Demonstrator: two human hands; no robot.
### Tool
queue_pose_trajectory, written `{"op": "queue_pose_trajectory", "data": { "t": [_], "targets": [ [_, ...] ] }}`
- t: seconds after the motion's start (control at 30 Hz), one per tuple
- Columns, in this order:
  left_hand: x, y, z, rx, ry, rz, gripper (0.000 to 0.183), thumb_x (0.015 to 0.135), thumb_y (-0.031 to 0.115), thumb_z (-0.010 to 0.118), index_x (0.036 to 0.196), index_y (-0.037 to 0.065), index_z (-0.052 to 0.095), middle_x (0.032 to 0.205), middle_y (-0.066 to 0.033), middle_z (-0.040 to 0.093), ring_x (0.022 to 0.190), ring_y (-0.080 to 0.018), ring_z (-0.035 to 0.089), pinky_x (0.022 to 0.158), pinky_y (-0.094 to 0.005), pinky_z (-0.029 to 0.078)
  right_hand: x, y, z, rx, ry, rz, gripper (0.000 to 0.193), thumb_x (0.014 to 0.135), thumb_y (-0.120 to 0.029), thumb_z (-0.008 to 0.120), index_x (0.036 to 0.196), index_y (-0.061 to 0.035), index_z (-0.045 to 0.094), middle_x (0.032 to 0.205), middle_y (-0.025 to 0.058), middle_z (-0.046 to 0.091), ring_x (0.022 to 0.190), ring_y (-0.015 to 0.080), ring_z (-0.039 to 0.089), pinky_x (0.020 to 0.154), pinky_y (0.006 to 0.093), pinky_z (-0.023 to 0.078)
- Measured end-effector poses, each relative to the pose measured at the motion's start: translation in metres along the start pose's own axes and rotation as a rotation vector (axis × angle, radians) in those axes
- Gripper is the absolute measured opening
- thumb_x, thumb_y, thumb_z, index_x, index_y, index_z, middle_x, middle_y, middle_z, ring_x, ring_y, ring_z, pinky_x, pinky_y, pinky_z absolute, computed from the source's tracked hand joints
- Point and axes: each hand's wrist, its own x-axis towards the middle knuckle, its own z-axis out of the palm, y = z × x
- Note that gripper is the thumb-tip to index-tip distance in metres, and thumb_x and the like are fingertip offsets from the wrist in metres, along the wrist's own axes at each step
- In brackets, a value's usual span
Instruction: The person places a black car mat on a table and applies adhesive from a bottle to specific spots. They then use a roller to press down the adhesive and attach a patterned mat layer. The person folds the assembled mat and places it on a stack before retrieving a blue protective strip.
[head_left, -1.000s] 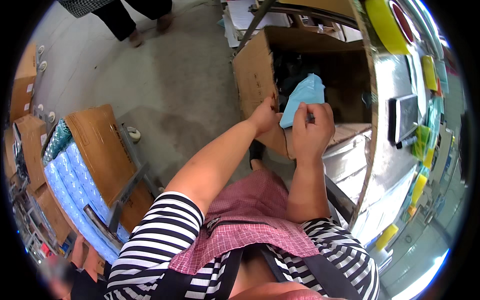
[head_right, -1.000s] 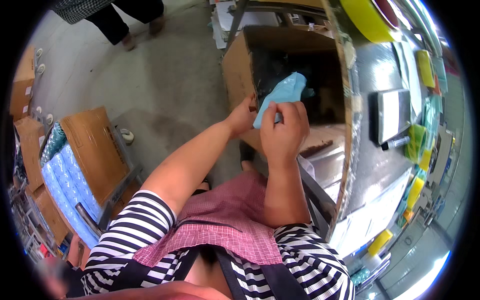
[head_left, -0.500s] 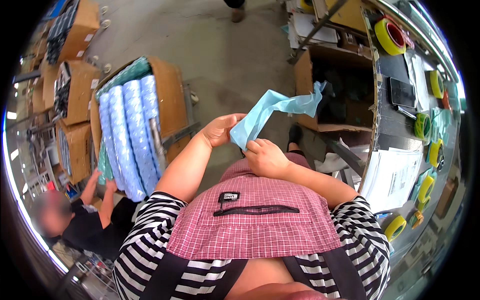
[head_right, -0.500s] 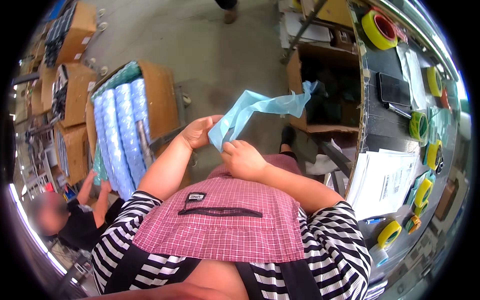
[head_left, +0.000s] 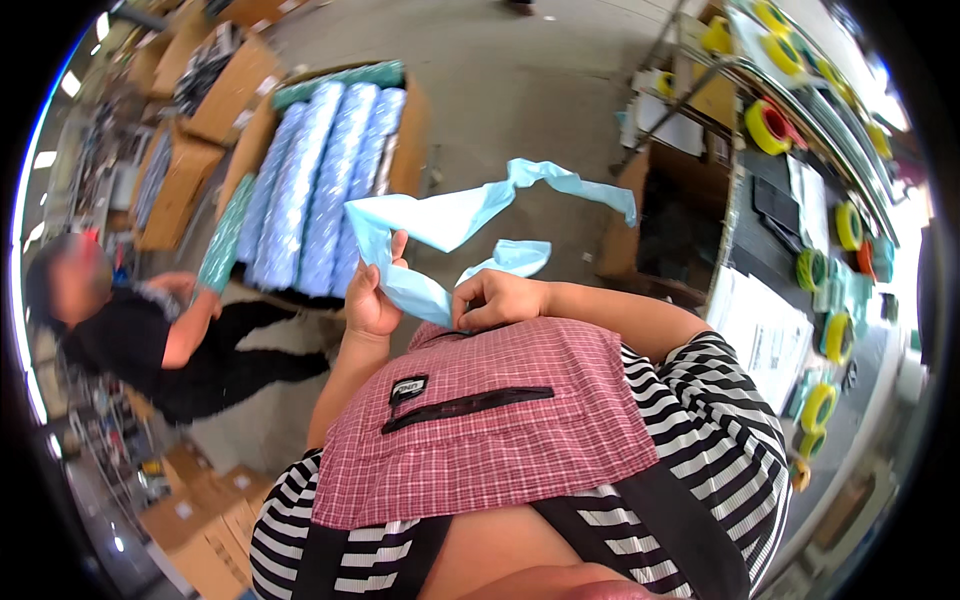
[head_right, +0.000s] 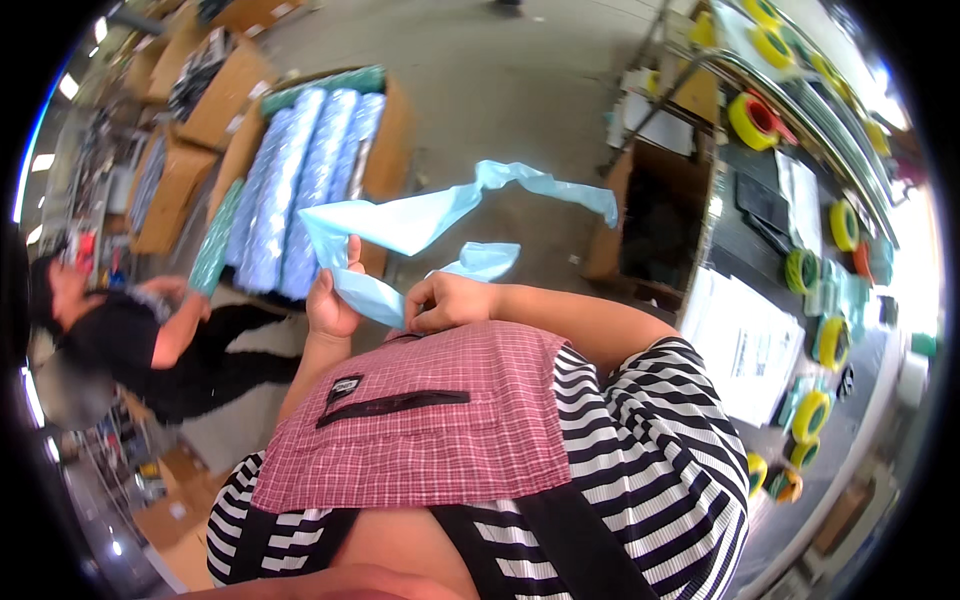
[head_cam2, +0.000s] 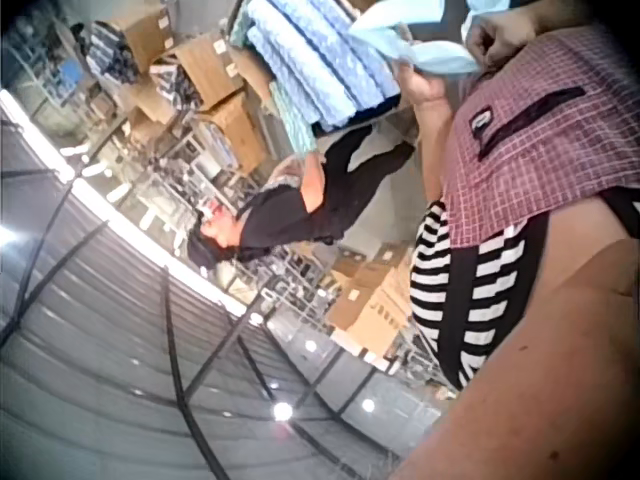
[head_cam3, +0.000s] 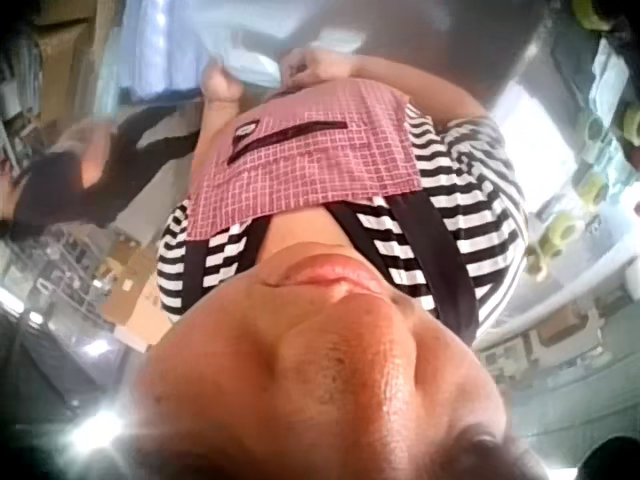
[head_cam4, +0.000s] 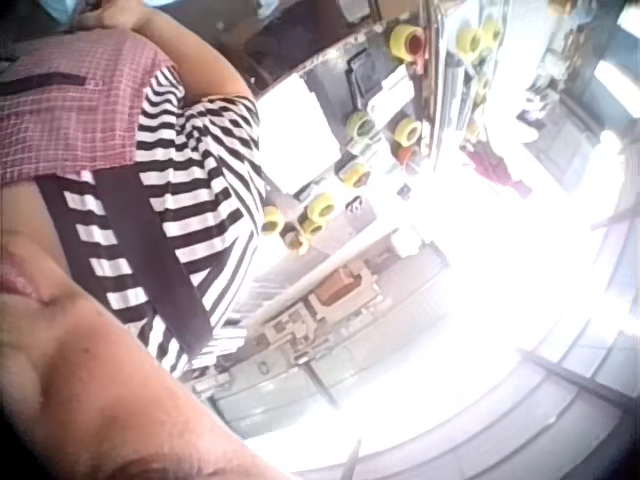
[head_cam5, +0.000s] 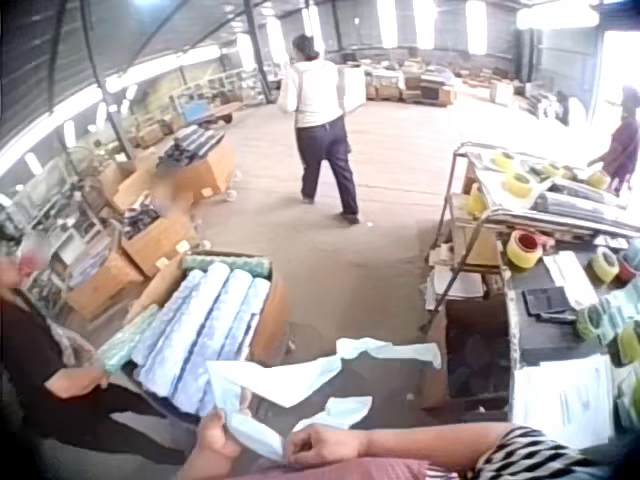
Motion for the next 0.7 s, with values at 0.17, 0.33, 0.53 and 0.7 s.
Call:
{"op": "queue_pose_trajectory", "data": {
  "t": [0.17, 0.33, 0.53, 0.7],
  "targets": [
    [-0.114, 0.021, 0.02, 0.192, 0.142, 0.309, 0.063, 0.091, 0.027, 0.075, 0.143, 0.006, 0.045, 0.108, -0.0009, 0.065, 0.088, -0.0161, 0.056, 0.084, -0.0334, 0.049, 0.016, 0.001, 0.066, 0.096, -0.165, -0.003, 0.013, 0.091, -0.009, 0.069, 0.101, -0.0025, 0.074, 0.092, 0.0023, 0.07, 0.087, 0.0108, 0.063, 0.079, 0.0273, 0.05],
    [-0.216, 0.044, 0.018, 0.118, 0.196, 0.702, 0.075, 0.096, 0.03, 0.067, 0.156, 0.003, 0.031, 0.111, -0.0032, 0.07, 0.103, -0.0219, 0.064, 0.091, -0.0426, 0.051, 0.041, -0.021, 0.106, -0.095, -0.339, 0.015, 0.019, 0.091, -0.02, 0.067, 0.09, -0.0019, 0.072, 0.081, 0.0031, 0.067, 0.074, 0.0114, 0.06, 0.067, 0.0282, 0.048],
    [-0.357, 0.068, -0.037, -0.165, 0.601, 1.14, 0.045, 0.1, 0.029, 0.062, 0.133, 0.001, 0.056, 0.114, -0.0102, 0.067, 0.111, -0.0272, 0.062, 0.101, -0.0451, 0.049, 0.101, -0.011, 0.176, -0.419, -0.468, 0.09, 0.029, 0.092, -0.021, 0.068, 0.069, -0.0045, 0.061, 0.064, -0.0029, 0.051, 0.061, 0.0061, 0.045, 0.054, 0.029, 0.035],
    [-0.539, 0.068, -0.099, -0.696, 1.199, 1.442, 0.031, 0.098, 0.017, 0.064, 0.125, 0.002, 0.061, 0.113, -0.0082, 0.066, 0.103, -0.0235, 0.061, 0.092, -0.0385, 0.05, 0.158, -0.007, 0.286, -0.471, -0.591, 0.226, 0.035, 0.091, -0.018, 0.071, 0.064, -0.0106, 0.051, 0.063, -0.0078, 0.049, 0.06, 0.0028, 0.042, 0.051, 0.0269, 0.03]
  ]
}}
